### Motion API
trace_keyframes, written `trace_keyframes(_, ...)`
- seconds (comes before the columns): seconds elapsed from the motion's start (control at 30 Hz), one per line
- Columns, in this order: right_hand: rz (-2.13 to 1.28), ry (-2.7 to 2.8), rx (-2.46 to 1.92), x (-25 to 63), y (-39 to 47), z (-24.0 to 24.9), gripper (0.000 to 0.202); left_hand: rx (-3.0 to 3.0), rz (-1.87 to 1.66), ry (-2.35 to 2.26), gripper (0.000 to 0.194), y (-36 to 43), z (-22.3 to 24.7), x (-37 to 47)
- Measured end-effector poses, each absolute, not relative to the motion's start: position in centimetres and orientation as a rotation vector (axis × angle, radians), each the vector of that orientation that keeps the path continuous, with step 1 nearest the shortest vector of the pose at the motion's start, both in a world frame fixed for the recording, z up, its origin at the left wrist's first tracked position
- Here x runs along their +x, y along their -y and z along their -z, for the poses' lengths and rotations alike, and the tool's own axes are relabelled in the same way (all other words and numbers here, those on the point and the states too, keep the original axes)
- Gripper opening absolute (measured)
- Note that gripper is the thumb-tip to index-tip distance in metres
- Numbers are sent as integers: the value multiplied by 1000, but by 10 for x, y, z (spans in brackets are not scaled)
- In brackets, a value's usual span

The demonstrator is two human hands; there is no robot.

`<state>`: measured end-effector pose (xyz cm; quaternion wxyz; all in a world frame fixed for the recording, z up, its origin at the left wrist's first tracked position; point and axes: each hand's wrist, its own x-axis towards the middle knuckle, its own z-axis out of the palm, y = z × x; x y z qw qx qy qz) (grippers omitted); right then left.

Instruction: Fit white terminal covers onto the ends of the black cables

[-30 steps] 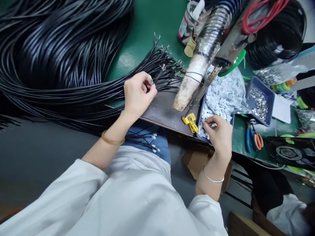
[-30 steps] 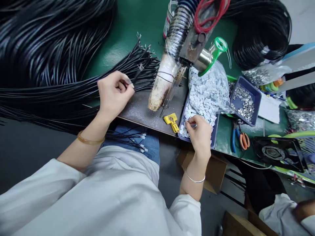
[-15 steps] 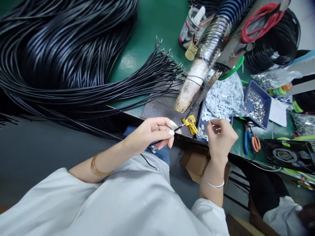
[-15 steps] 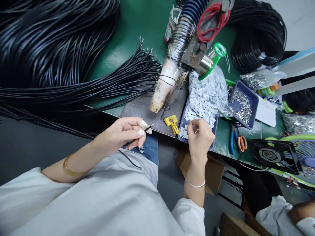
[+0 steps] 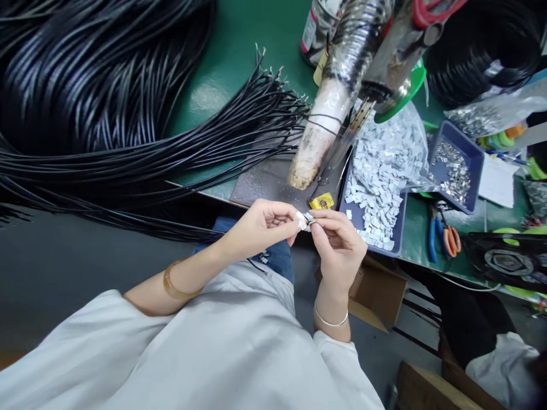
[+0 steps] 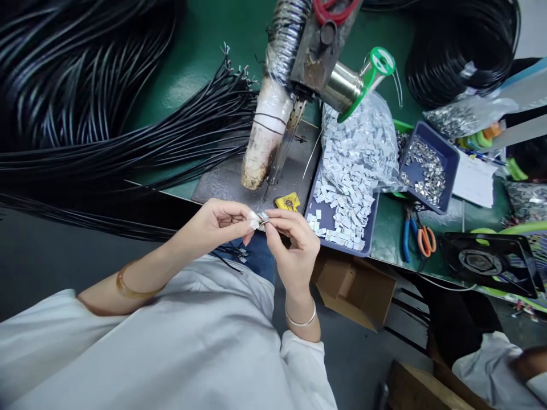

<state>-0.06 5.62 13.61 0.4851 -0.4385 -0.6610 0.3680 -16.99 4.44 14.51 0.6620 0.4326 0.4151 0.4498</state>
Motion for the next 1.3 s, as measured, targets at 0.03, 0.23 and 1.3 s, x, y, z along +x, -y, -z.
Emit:
trace_keyframes(0.03,-898,1613,-1060,1,-57,-136,9,983,-1015,-942,16,-45,-144,-170)
trace_keyframes(0.23,-648,1856,-1047,7,-54,-142,14,972,-868,-888,20,-48,-145,-171)
trace_keyframes(1.3,-330,1803,-1001,-3,-47,-152,15,737,-1086,-957,12,-49,-142,-166)
